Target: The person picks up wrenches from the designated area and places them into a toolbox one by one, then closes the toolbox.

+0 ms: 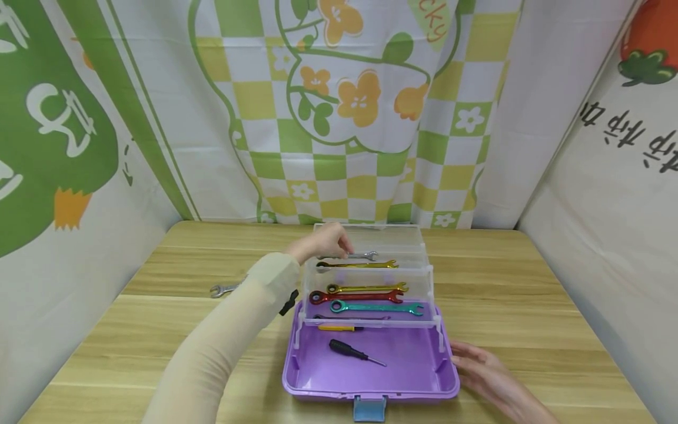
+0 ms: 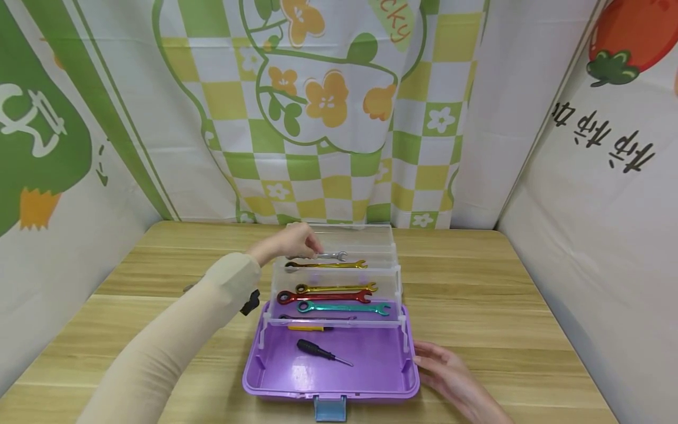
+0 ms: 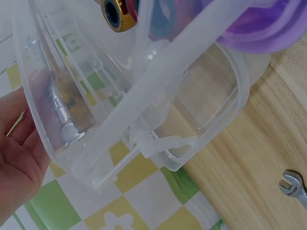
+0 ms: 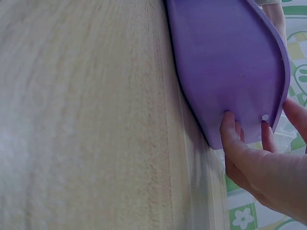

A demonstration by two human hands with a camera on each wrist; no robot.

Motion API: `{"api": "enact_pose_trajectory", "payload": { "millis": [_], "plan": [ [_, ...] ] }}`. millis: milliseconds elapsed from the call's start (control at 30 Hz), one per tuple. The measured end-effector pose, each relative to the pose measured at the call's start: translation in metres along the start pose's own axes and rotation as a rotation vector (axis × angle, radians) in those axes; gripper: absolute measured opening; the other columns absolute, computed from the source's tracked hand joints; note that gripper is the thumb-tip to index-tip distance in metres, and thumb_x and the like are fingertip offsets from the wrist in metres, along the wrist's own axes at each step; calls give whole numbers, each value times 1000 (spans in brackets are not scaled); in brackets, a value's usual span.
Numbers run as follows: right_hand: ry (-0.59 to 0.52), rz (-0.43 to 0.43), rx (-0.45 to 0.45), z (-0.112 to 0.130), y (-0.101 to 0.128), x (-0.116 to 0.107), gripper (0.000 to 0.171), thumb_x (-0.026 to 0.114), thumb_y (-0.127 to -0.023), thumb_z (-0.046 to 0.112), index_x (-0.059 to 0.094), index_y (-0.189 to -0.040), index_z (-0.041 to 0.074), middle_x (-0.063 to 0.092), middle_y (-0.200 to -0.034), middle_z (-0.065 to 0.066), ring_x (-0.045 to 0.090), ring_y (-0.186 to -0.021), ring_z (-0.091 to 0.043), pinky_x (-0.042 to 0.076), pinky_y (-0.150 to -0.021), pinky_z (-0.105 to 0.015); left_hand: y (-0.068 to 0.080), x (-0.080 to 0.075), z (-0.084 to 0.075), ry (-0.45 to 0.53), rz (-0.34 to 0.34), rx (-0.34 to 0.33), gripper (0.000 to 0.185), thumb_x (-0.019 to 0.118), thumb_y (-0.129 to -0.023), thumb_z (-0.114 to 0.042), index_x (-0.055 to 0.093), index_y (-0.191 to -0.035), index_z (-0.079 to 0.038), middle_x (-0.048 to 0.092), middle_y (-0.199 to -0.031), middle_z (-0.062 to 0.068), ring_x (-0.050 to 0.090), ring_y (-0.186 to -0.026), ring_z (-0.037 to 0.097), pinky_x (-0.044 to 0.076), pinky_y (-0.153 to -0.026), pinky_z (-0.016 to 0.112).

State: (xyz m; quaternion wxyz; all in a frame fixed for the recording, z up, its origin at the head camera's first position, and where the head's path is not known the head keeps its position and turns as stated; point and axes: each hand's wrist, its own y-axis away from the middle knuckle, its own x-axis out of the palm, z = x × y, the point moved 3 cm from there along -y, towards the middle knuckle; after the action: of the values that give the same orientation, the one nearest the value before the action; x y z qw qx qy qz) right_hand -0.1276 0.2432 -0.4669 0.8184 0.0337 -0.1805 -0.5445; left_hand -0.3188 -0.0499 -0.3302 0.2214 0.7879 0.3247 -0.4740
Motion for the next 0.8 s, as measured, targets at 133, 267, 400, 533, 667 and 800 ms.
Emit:
{"api": "enact_pose_trajectory", "payload": {
  "millis": [133, 267, 400, 533, 667, 800],
  "plan": [
    [-4, 2, 2, 0, 0, 0, 44, 44, -91, 7, 30, -131, -6, 53, -112, 3, 53, -103, -13, 41, -91, -34, 0, 1, 1, -11, 6, -22, 12, 67, -73, 0, 70, -85, -1, 68, -82, 9, 63, -76, 15, 49, -69, 20],
    [1, 4, -1, 1, 0, 0, 45, 45, -91, 8, 30, -131, -7, 53, -113, 3, 53, -103, -13, 41, -91, -34, 0, 1, 0, -16, 19, -39, 12, 66, -75, -1, 70, -86, -2, 68, -83, 7, 62, -76, 14, 48, -70, 20],
    [10, 4, 4, 1, 0, 1, 43, 45, -91, 8, 33, -130, -4, 53, -113, 3, 53, -104, -13, 41, -91, -34, 1, 2, -2, -55, 24, -14, 13, 66, -75, -1, 70, -87, -2, 68, -84, 7, 62, -78, 15, 48, -71, 22],
    [12, 12, 2, 1, 1, 1, 42, 46, -90, 8, 35, -130, -2, 53, -113, 3, 52, -104, -13, 40, -92, -34, 1, 3, -4, -125, 18, 11, 13, 66, -75, -3, 70, -88, -3, 68, -86, 6, 62, -80, 16, 48, -73, 22],
    [14, 15, -1, 1, 1, 2, 44, 46, -90, 8, 33, -130, -4, 53, -114, 2, 52, -105, -13, 40, -92, -35, 2, 5, -4, -157, -3, 7, 12, 67, -76, -4, 70, -88, -5, 68, -86, 5, 61, -81, 16, 48, -74, 23],
    [18, 12, 0, 0, 1, 1, 44, 46, -90, 9, 33, -131, -4, 53, -114, 2, 52, -105, -13, 40, -92, -34, 3, 6, -5, -164, -27, 11, 12, 66, -76, -4, 70, -87, -5, 68, -85, 5, 62, -80, 16, 48, -74, 24]
  ]
}}
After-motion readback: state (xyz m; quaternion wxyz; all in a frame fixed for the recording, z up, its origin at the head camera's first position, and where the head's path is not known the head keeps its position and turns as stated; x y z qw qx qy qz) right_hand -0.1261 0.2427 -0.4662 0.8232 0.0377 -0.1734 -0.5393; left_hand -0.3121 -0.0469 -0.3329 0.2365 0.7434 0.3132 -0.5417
